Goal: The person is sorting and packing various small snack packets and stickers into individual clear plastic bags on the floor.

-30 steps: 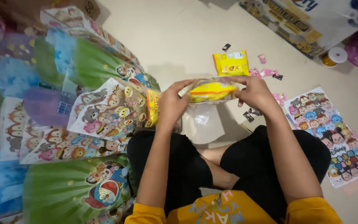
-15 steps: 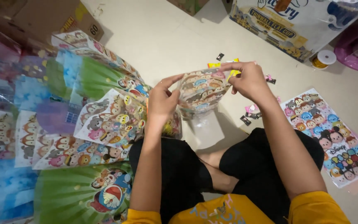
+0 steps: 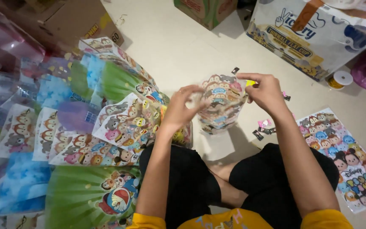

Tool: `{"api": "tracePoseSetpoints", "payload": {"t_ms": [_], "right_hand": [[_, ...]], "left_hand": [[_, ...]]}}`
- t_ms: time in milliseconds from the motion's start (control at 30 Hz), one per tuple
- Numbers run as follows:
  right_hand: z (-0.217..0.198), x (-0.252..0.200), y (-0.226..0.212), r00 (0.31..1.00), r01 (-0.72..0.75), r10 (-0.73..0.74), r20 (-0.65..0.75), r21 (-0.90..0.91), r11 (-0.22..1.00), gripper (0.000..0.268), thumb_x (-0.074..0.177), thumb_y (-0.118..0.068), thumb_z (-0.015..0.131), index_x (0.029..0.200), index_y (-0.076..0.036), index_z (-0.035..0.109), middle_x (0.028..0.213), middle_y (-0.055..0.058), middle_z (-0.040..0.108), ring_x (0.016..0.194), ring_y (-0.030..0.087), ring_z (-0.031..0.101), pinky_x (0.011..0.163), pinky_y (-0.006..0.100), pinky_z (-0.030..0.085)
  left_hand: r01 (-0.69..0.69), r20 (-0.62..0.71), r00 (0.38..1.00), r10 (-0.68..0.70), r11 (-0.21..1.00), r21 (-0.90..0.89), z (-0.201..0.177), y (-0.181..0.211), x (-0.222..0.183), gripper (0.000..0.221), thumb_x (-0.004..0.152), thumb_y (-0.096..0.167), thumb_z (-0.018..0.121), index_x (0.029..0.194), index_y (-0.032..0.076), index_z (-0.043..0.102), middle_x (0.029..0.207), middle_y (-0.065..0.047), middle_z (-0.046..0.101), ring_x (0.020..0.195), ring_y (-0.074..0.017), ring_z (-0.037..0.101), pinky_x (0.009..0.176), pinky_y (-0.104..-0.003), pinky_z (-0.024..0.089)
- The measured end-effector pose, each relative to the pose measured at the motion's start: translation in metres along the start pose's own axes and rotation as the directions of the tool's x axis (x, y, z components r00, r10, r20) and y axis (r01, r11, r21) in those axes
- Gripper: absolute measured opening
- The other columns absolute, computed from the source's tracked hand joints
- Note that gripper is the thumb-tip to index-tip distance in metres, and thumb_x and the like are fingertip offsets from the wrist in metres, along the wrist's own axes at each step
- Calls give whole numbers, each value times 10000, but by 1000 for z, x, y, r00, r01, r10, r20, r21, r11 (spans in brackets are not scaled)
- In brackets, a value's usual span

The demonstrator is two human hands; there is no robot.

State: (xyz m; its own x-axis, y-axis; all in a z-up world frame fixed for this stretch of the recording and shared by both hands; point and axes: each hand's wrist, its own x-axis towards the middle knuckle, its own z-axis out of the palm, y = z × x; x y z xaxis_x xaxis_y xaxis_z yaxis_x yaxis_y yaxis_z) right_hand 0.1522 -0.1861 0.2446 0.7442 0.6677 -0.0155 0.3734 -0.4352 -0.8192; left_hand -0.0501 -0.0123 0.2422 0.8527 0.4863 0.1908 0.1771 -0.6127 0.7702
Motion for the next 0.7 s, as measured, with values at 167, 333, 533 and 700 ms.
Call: {"api": "tracePoseSetpoints", "payload": {"t_ms": [167, 333, 533, 700], "right_hand": [[-3, 0, 17, 993, 114, -112, -32, 99, 989, 568, 795, 63, 505, 1267, -126, 759, 577, 153, 642, 449, 148, 593, 478, 262, 465], [-13, -12, 25, 926, 349, -262, -273, 351, 869, 440, 987, 70, 545, 1427, 67, 553, 1392, 353, 533, 764, 242, 655, 697, 365, 575], [-47, -44, 61, 986, -75, 77, -151, 24, 997, 416, 996, -46, 664, 1405, -105, 615, 1306, 103, 681, 950, 210, 702, 597, 318, 490], [-85, -77, 130, 937, -181, 192, -291, 64, 981, 340, 1089, 14, 592, 1415, -75, 631, 1085, 192, 709, 922, 269, 674, 652, 361, 503]], "left_hand": [[-139, 96, 987, 130, 986, 96, 22, -12, 5, 317, 749, 377, 900, 973, 224, 737, 1398, -187, 606, 1149, -527, 633, 1023, -562, 470], [-34, -247, 964, 95, 970, 239, 62, -52, 58, 214, 807, 331, 806, 734, 202, 652, 736, -14, 741, 747, -281, 749, 668, -411, 600], [328, -196, 933, -302, 938, 113, 24, -22, 99, 182, 970, 164, 734, 813, 158, 643, 630, 28, 733, 645, -87, 741, 626, -295, 602], [310, -479, 853, -207, 940, 146, 7, -96, 135, 175, 948, 38, 566, 804, 93, 650, 729, -97, 701, 657, -259, 674, 579, -361, 533]]}}
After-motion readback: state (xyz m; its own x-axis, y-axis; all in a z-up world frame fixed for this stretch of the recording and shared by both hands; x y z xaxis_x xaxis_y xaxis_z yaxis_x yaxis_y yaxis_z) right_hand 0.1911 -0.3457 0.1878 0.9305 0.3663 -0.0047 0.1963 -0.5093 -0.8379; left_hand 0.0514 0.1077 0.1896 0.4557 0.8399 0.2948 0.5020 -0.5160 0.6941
